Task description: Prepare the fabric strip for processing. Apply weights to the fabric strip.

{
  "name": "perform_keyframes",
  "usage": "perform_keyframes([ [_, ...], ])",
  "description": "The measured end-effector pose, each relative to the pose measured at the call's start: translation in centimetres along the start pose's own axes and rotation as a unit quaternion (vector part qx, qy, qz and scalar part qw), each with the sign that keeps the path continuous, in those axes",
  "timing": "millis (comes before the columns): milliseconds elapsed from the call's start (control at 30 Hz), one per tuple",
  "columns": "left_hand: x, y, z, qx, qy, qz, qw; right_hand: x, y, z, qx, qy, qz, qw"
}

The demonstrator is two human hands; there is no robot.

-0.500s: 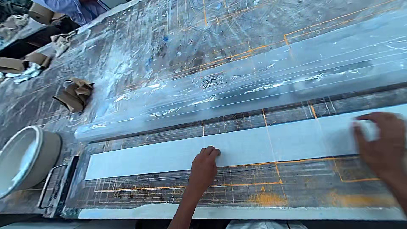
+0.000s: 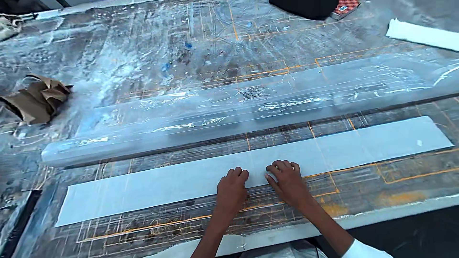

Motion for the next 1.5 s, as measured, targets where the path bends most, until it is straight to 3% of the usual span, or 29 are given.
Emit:
perform_keyframes([
  [67, 2.5, 1.0, -1.2, -0.038, 0.014, -0.003, 0.999, 1.6, -1.2, 0.4, 0.01, 0.0, -0.009, 1.0],
  [167, 6.0, 1.3, -3.0, 0.026, 0.036, -0.032, 0.999, 3.8, -2.8, 0.9, 0.009, 0.001, -0.026, 1.0],
  [267, 8.3, 2.7, -4.2, -0.031, 0.012, -0.029, 0.999, 5.8, -3.8, 1.4, -0.001, 0.009, -0.033, 0.999],
  [533, 14.8, 4.0, -7.3, -0.032, 0.056, 0.004, 0.998, 11.1, -6.8, 2.8, 0.021, 0.034, -0.033, 0.999],
  [633, 16.8, 5.0, -8.4, -0.071, 0.058, 0.018, 0.996, 12.7, -7.4, 3.5, 0.02, 0.047, -0.027, 0.998],
  [733, 18.8, 5.2, -9.3, -0.049, 0.086, 0.016, 0.995, 13.8, -8.0, 3.9, 0.017, 0.05, -0.02, 0.998],
  [833, 21.2, 6.7, -10.5, -0.12, 0.094, 0.034, 0.988, 15.1, -8.3, 4.4, -0.007, 0.063, 0.0, 0.998],
  [967, 28.0, 8.9, -13.3, -0.144, 0.216, 0.035, 0.965, 16.2, -9.1, 5.0, -0.004, 0.073, 0.004, 0.997],
  [1167, 40.0, 13.0, -19.8, -0.164, 0.414, 0.033, 0.895, 16.4, -9.9, 5.5, 0.0, 0.056, -0.012, 0.998],
  [1300, 43.4, 14.1, -21.0, -0.202, 0.387, 0.029, 0.899, 16.9, -10.6, 5.8, -0.005, 0.054, -0.034, 0.998],
  [1433, 46.5, 15.4, -21.1, -0.177, 0.453, 0.041, 0.873, 16.7, -10.3, 5.4, -0.013, 0.067, -0.021, 0.997],
  [1500, 46.3, 15.9, -20.0, -0.178, 0.449, 0.059, 0.874, 15.6, -9.2, 4.7, -0.022, 0.06, -0.008, 0.998],
])
Point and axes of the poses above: each hand's wrist, its own z-axis towards the middle knuckle, its own y-axis out of the back of the hand, x = y × z, the point moved 8 cm from there along z, towards the middle knuckle, and after that the axes turned 5 degrees about -y, right-handed, at the moved point
